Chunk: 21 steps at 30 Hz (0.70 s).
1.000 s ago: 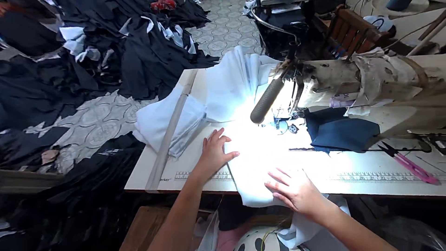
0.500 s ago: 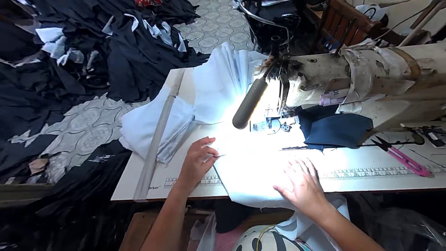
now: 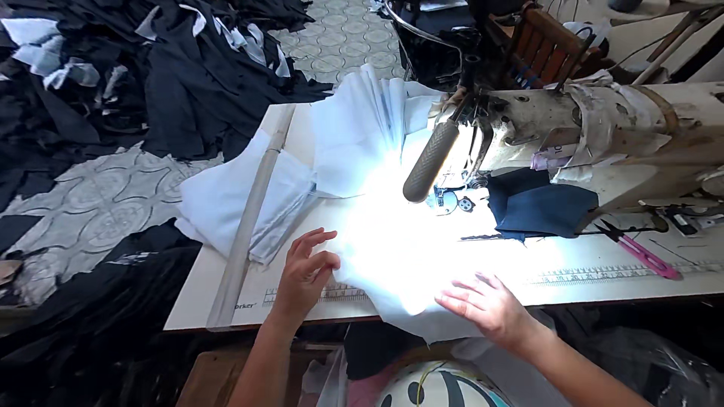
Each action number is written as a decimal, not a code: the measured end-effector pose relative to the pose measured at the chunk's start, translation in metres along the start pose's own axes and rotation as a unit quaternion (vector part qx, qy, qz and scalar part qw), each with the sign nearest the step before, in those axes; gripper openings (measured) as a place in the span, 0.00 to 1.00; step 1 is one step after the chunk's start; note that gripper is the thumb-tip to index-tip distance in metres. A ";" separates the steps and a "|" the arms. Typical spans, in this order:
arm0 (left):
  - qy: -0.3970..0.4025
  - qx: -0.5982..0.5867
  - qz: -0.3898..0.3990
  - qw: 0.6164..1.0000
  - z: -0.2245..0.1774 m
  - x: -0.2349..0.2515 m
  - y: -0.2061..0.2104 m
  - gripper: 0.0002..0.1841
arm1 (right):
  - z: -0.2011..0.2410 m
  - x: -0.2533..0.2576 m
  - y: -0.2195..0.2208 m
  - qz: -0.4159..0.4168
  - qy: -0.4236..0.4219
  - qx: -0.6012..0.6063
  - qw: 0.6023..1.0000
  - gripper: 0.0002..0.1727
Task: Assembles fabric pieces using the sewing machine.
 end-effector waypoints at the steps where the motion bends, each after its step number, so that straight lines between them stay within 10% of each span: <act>1: -0.004 0.063 0.001 0.998 -0.007 0.002 0.001 0.12 | 0.005 0.000 0.003 0.020 -0.022 -0.004 1.000 0.20; 7: -0.052 0.168 0.133 0.975 -0.099 0.005 0.066 0.18 | 0.002 0.007 0.009 0.088 -0.020 0.119 0.989 0.17; 13: 0.069 0.114 0.279 0.951 -0.115 -0.019 0.127 0.31 | -0.153 0.003 -0.041 0.275 0.232 0.039 0.932 0.18; 17: 0.162 0.026 0.199 0.966 -0.121 -0.022 0.110 0.24 | -0.142 0.018 -0.117 0.012 0.150 0.000 0.989 0.18; 21: 0.146 0.018 0.199 0.969 -0.122 -0.020 0.108 0.24 | -0.080 0.052 -0.135 -0.141 0.149 0.276 0.939 0.14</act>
Point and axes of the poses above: each hand's wrist, its own x-axis towards the middle knuckle, its own y-axis out of the palm, z = x × y, the point moved 9 cm from there along x, towards the middle knuckle, and after that the axes turned 11 degrees about -y, right-handed, at the moved point
